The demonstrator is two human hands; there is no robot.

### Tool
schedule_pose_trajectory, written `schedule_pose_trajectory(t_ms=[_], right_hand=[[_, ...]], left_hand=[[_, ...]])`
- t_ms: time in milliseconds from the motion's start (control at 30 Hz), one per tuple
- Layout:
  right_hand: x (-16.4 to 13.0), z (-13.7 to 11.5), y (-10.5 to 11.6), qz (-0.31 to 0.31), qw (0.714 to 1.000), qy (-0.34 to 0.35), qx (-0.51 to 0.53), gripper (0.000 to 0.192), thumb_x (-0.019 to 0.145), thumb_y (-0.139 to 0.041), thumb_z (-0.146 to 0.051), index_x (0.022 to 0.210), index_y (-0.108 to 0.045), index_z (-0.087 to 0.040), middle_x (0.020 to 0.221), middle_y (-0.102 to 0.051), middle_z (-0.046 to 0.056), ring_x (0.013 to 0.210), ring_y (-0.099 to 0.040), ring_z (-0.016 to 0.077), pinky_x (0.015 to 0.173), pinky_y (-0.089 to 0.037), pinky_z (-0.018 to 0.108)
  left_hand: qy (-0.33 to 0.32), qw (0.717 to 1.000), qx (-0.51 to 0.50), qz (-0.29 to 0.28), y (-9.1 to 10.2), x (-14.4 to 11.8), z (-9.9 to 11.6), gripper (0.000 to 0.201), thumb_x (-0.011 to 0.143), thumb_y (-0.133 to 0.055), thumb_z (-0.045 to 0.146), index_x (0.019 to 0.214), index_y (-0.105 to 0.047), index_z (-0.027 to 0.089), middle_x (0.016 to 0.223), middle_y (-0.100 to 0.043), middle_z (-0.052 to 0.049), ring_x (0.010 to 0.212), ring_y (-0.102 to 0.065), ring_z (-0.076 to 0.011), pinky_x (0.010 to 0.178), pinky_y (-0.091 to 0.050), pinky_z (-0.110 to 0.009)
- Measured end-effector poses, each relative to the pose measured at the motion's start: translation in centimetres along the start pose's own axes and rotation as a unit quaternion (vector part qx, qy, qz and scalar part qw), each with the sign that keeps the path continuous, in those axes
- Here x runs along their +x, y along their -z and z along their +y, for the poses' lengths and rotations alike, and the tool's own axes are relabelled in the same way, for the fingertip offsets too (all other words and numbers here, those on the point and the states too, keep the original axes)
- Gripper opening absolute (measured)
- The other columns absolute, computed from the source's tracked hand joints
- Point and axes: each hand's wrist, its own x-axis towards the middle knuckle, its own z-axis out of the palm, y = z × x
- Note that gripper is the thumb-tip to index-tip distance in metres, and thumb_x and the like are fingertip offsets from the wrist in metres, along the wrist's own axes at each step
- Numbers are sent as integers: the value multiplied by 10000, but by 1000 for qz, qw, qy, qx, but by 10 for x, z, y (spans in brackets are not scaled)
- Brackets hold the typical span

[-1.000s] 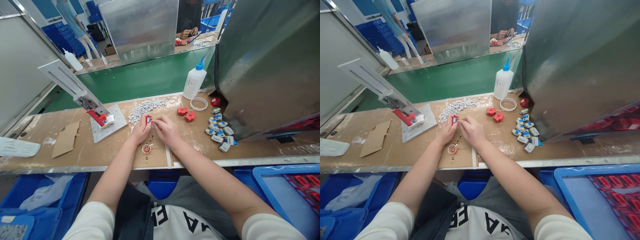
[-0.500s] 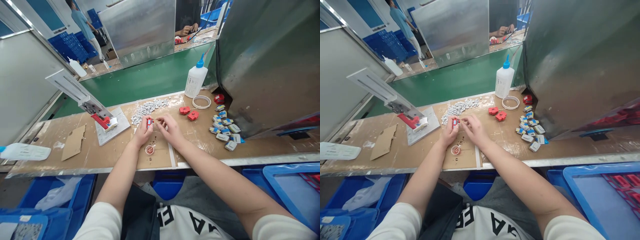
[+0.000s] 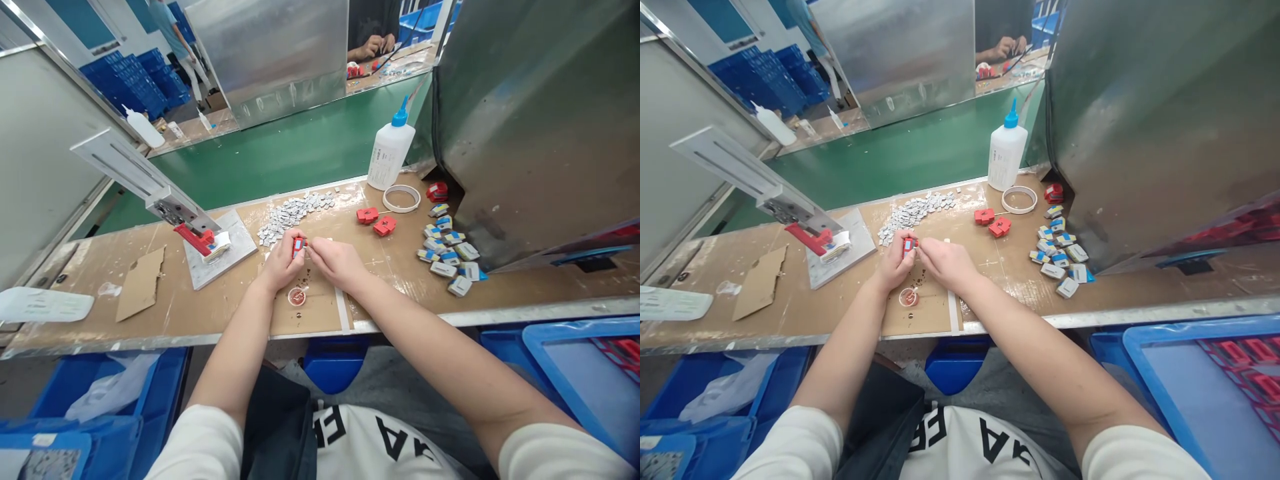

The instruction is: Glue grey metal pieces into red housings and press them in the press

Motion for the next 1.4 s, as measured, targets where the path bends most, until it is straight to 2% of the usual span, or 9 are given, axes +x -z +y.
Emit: schedule_pose_trajectory(t_ms=[167,333,633,900,1033,1167,1267,1400], right_hand=[[-1,-4,2,-20,999,-11,-41,337,1118,-360,-374,925,-582,-212,864,-680,46,750,-587,184,627,-275,293],[-2,-8,2,-27,997,-25,-70,277,1107,-378,-326,1008,-605,-203,947,-701,61,799,-605,192,635,-278,293],[-2,-9,2,-34,996,-40,-67,267,1107,-369,-306,1035,-603,-199,992,-708,69,823,-611,201,637,-272,301],[-3,-9,0,-51,996,-69,-26,303,1124,-342,-353,1038,-593,-206,987,-709,57,795,-617,206,647,-274,301],[-1,-8,1,-56,995,-81,-33,339,1131,-322,-388,1050,-597,-207,966,-707,59,792,-620,214,638,-257,305],[3,-7,2,-55,993,-96,-45,386,1138,-317,-453,1049,-600,-207,957,-708,58,783,-613,214,634,-241,307],[4,-5,3,-54,997,-47,-31,413,1145,-281,-458,1050,-592,-204,969,-702,61,799,-614,207,650,-261,305],[1,-2,3,-57,998,13,-7,433,1150,-236,-446,1032,-573,-202,946,-689,63,794,-609,198,662,-287,304]], left_hand=[[-24,1000,19,3,-1,0,1,283,1013,-420,352,1248,-459,199,1124,-633,-85,964,-625,-222,892,-494,-366],[-47,997,54,18,-2,1,3,268,1017,-418,320,1250,-453,192,1139,-630,-95,1004,-622,-230,914,-496,-370],[-50,991,118,25,-5,2,3,287,1005,-442,268,1280,-441,185,1202,-618,-124,1055,-614,-252,946,-489,-396],[-76,988,135,28,-8,3,-1,251,999,-460,261,1237,-464,182,1142,-608,-115,1006,-597,-248,925,-484,-390],[-68,993,92,19,-9,4,-4,264,984,-486,281,1229,-461,188,1130,-602,-102,992,-593,-239,919,-481,-385],[-18,999,-22,27,-11,4,-6,266,1013,-447,322,1249,-438,201,1077,-594,-69,908,-583,-200,848,-489,-344],[-15,997,-74,30,-10,2,-6,272,1017,-430,353,1244,-443,203,1050,-577,-59,885,-567,-194,838,-489,-339],[-26,996,-89,13,-7,0,-4,273,1016,-440,381,1220,-449,200,1078,-565,-68,902,-562,-198,849,-490,-346]])
